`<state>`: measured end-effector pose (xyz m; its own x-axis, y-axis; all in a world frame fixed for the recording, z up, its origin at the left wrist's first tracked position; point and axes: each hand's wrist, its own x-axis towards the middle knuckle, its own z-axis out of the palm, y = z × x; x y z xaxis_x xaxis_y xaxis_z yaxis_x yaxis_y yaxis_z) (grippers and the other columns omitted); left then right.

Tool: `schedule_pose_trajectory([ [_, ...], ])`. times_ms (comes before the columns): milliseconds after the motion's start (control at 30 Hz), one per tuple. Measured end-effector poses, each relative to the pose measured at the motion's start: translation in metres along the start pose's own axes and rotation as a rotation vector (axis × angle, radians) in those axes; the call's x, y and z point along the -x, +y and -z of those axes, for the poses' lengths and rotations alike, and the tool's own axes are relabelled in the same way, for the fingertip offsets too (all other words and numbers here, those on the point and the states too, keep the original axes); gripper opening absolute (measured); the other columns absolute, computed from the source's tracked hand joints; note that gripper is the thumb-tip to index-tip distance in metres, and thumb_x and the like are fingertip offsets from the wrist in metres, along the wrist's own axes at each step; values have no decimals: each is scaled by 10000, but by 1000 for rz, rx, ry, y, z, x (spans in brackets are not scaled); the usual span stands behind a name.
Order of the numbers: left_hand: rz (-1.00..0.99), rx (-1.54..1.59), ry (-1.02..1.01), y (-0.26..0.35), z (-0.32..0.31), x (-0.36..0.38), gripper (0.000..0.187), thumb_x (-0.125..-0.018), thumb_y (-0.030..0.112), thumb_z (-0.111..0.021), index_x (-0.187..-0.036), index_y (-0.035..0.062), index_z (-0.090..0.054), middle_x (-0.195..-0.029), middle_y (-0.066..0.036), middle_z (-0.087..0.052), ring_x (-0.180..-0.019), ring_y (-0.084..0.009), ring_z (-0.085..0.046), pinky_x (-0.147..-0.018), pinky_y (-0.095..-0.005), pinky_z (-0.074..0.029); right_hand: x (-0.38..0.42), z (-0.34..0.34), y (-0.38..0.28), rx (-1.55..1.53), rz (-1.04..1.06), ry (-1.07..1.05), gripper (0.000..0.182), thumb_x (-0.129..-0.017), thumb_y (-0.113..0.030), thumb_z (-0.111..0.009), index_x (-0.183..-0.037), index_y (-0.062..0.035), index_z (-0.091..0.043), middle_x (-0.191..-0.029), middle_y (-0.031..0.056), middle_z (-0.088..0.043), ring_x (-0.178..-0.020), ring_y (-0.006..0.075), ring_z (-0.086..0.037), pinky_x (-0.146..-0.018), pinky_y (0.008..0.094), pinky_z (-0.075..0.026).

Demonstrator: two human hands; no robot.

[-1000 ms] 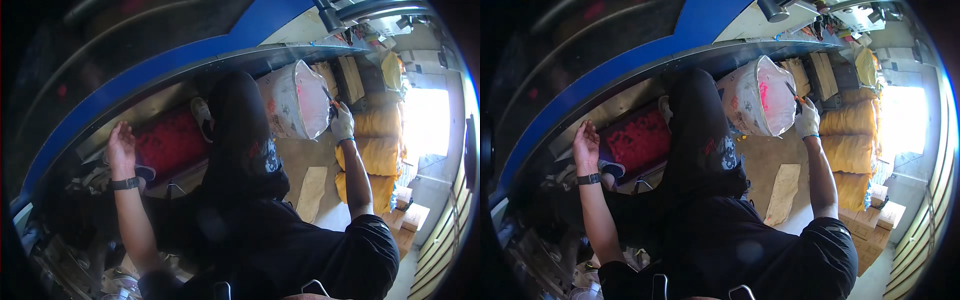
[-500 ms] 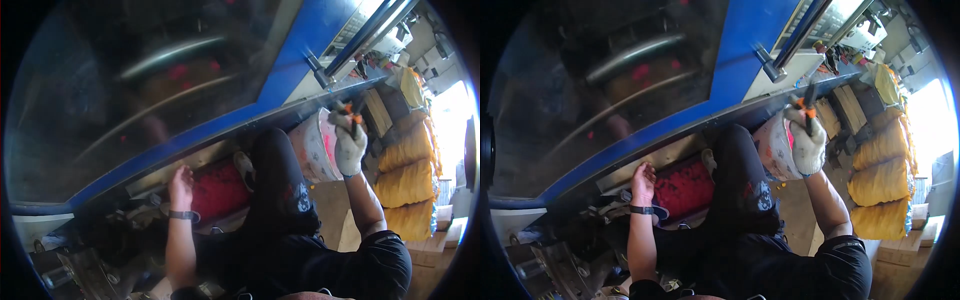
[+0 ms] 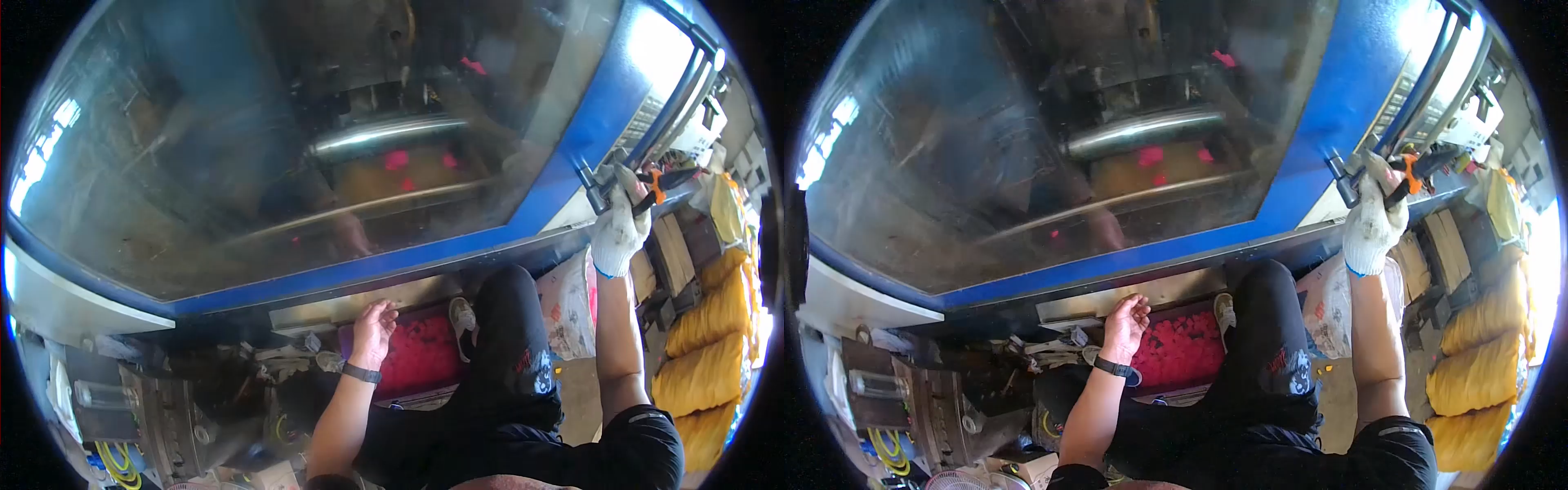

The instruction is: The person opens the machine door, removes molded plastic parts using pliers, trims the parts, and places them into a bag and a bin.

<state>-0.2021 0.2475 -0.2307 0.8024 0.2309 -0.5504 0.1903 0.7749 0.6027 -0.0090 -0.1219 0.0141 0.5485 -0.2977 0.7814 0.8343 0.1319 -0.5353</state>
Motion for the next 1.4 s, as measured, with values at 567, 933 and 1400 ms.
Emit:
schedule_pose_trajectory([
  [567,-14,-28,-24,-3,0,-1,119,-993,195,-657,-1082,124,-694,-985,-9,-744,-836,-122,-700,-666,-251,-538,-5,13,13,1118,722,-141,350,-791,177,-640,-1065,-18,-738,-1160,182,-731,-1080,368,-696,-952,440,-552],
  [933,-18,-123,22,-6,-10,0,160,-1019,228,-634,-1132,130,-691,-1049,-2,-748,-868,-102,-694,-708,-252,-529,-2,27,24,1490,827,-143,248,-841,32,-691,-1042,-82,-780,-1073,149,-771,-980,336,-737,-851,408,-582],
  [1400,-60,-71,-1,0,-17,7,164,-982,268,-652,-1033,113,-674,-1038,-16,-716,-867,-133,-663,-766,-306,-501,28,-84,-18,860,1009,-392,123,-969,-33,-711,-1020,27,-617,-1047,170,-770,-884,316,-758,-719,380,-630],
])
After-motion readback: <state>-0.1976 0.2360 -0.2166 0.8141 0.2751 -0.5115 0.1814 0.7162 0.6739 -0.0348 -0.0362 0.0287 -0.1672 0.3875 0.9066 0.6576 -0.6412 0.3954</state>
